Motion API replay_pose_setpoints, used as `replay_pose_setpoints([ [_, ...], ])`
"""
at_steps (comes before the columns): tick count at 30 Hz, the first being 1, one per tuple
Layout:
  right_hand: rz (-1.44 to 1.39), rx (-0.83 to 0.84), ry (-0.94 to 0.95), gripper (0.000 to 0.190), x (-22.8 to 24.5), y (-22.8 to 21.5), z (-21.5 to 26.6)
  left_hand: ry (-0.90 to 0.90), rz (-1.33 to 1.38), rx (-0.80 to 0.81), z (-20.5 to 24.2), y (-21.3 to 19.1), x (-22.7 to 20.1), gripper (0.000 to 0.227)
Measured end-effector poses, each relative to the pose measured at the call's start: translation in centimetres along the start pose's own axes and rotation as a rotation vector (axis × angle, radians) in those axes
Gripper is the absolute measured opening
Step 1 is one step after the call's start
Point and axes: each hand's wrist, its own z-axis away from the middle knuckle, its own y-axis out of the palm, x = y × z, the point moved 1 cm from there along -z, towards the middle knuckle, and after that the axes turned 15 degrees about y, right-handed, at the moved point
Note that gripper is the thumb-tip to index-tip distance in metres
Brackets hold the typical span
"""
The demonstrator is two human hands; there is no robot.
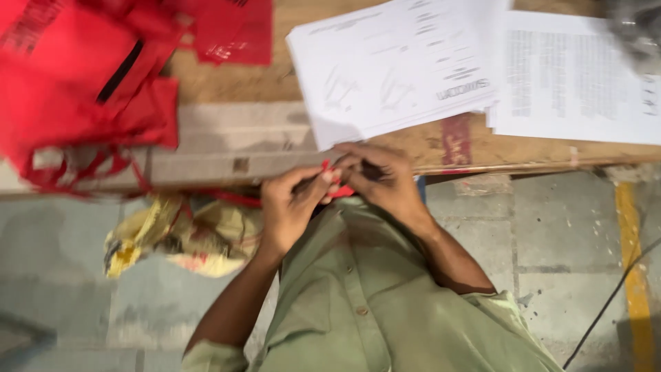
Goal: Organizing small hardware into labeled bags and reviewing instructional diagrams.
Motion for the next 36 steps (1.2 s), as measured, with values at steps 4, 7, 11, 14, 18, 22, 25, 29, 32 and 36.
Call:
replay_pose_setpoints([
  [4,0.381,-0.233,-0.346,0.036,0.8,0.7,0.8,-0.06,-0.04,-0.006,-0.4,-0.4,0.2,0.023],
  [7,0.481,-0.233,-0.442,0.035,1.5,0.6,1.1,-0.012,-0.096,0.054,-0.9,-0.8,0.3,0.022],
  [11,0.669,-0.196,-0.477,0.038,2.4,0.6,1.6,0.06,-0.157,0.164,-1.3,-1.4,-0.4,0.018],
  [14,0.699,-0.15,-0.462,0.036,2.6,0.9,1.6,0.2,-0.316,0.231,-1.6,-1.7,-2.2,0.016],
  [18,0.659,-0.161,-0.406,0.029,2.3,1.3,1.7,0.299,-0.466,0.273,-1.3,-1.5,-3.5,0.014],
  [22,0.674,-0.235,-0.42,0.019,2.1,1.5,1.1,0.428,-0.657,0.245,-0.8,-0.9,-3.1,0.011],
  [25,0.71,-0.261,-0.437,0.015,2.1,1.6,0.9,0.562,-0.787,0.207,-0.3,-0.4,-3.3,0.013],
  [29,0.673,-0.197,-0.375,0.015,2.7,1.1,1.0,0.778,-0.853,0.194,-0.2,-0.3,-3.3,0.026],
  [32,0.652,-0.206,-0.368,0.014,2.5,1.0,1.1,0.796,-0.826,0.196,-0.4,-0.3,-3.2,0.027],
  [36,0.628,-0.237,-0.382,0.011,2.3,1.4,1.2,0.683,-0.677,0.152,-0.7,-0.2,-2.8,0.022],
])
